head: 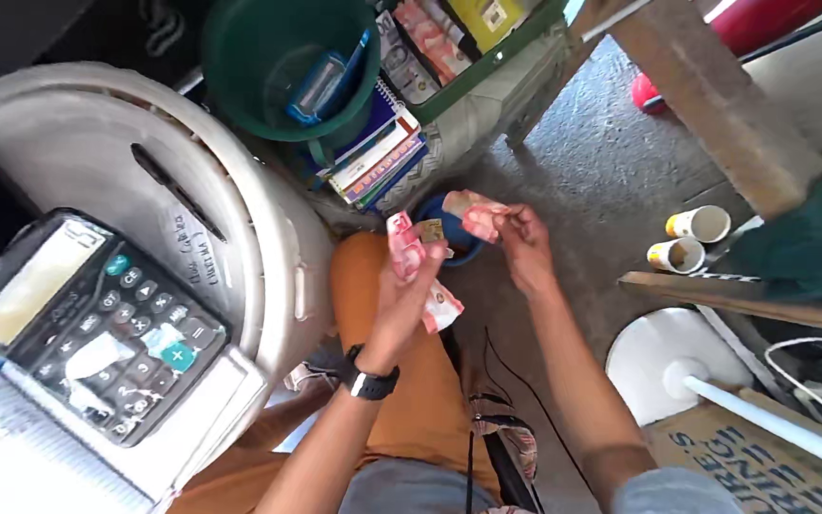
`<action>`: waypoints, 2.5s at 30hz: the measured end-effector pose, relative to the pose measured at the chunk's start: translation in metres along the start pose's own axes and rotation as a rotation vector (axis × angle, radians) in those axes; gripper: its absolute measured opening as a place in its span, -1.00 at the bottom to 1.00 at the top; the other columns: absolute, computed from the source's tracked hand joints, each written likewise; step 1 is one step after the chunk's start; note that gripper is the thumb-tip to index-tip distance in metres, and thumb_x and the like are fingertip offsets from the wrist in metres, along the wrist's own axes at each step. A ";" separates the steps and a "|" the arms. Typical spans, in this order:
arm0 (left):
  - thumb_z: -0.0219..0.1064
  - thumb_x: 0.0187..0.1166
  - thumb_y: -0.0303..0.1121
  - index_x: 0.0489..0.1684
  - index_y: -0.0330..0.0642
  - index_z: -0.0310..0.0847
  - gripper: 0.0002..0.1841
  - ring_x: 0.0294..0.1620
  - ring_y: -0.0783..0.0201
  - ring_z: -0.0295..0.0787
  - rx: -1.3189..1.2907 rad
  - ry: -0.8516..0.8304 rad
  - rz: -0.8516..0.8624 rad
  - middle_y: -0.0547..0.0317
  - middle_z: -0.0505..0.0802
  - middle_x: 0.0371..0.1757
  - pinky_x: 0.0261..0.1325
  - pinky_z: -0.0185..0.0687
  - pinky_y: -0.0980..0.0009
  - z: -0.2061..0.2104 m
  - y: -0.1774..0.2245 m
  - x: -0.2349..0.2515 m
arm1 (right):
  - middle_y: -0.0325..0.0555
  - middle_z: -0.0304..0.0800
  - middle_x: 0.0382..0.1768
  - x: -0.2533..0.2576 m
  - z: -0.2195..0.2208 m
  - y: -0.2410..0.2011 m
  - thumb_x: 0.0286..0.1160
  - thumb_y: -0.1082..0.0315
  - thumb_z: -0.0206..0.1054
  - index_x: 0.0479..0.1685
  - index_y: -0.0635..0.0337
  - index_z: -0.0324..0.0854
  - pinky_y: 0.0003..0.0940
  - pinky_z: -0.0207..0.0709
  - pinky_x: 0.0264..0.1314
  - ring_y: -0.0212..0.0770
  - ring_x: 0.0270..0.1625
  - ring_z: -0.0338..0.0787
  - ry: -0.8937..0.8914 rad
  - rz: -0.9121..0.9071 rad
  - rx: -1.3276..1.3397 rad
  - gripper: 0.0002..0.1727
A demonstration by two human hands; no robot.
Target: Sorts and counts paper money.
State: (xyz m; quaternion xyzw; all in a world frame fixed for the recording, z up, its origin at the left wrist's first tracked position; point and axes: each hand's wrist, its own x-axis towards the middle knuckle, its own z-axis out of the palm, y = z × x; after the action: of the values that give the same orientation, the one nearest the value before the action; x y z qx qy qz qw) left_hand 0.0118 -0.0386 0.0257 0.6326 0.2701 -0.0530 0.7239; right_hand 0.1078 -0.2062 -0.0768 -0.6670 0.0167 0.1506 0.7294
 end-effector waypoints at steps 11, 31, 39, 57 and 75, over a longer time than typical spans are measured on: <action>0.51 0.50 -0.37 0.43 0.09 0.57 -0.51 -0.16 0.37 0.86 -0.150 0.090 0.015 0.26 0.88 0.01 -0.13 0.84 0.38 0.000 0.019 -0.004 | -0.29 0.84 -0.33 -0.087 -0.002 -0.053 0.24 0.62 0.50 0.35 0.24 0.66 -0.55 0.74 -0.23 -0.48 -0.38 0.77 -0.213 0.008 -0.064 -0.45; -0.16 0.86 -0.03 0.57 -0.37 0.36 -0.40 0.07 0.30 0.87 -0.108 -0.453 0.112 0.14 0.91 0.04 0.25 0.77 0.29 -0.023 0.027 0.021 | -0.18 0.80 -0.30 -0.088 -0.012 -0.162 0.61 0.42 0.13 -0.23 0.08 0.82 -0.42 0.67 -0.21 -0.31 -0.25 0.79 -1.062 -0.585 -0.754 -0.72; 0.46 0.54 -0.08 0.19 -0.13 0.69 -0.59 -0.12 0.47 0.89 -0.229 -0.696 0.088 0.26 0.94 -0.09 -0.04 0.81 0.51 -0.027 0.010 -0.010 | -0.14 0.86 -0.27 -0.043 0.033 -0.171 0.54 0.47 0.30 -0.15 0.15 0.82 -0.32 0.70 -0.15 -0.24 -0.24 0.82 -0.570 -0.672 -0.918 -0.84; -0.07 0.82 -0.03 0.11 -0.04 0.70 -0.57 -0.15 0.23 0.93 -0.473 -0.091 -0.156 0.14 0.94 -0.20 0.08 0.87 0.22 -0.074 -0.037 -0.031 | 0.27 0.82 0.02 0.096 -0.013 0.046 0.68 0.46 0.19 0.26 0.53 0.61 -0.06 0.75 0.19 0.03 0.00 0.88 -0.005 0.060 -0.619 -0.67; 0.13 0.75 0.05 0.23 0.06 0.76 -0.59 -0.17 0.35 0.93 -0.450 -0.155 -0.075 0.24 0.96 -0.13 0.05 0.88 0.32 -0.069 -0.034 -0.033 | 0.38 0.73 0.30 0.137 0.057 0.218 0.55 0.40 0.40 0.30 0.36 0.70 0.31 0.42 0.52 0.35 0.43 0.66 -0.163 0.453 -0.723 -0.63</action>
State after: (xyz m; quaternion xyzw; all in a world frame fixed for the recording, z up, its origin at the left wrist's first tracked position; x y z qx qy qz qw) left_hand -0.0527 0.0109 0.0073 0.4389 0.2419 -0.0666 0.8628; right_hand 0.1757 -0.1097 -0.3130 -0.8449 0.0513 0.3554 0.3964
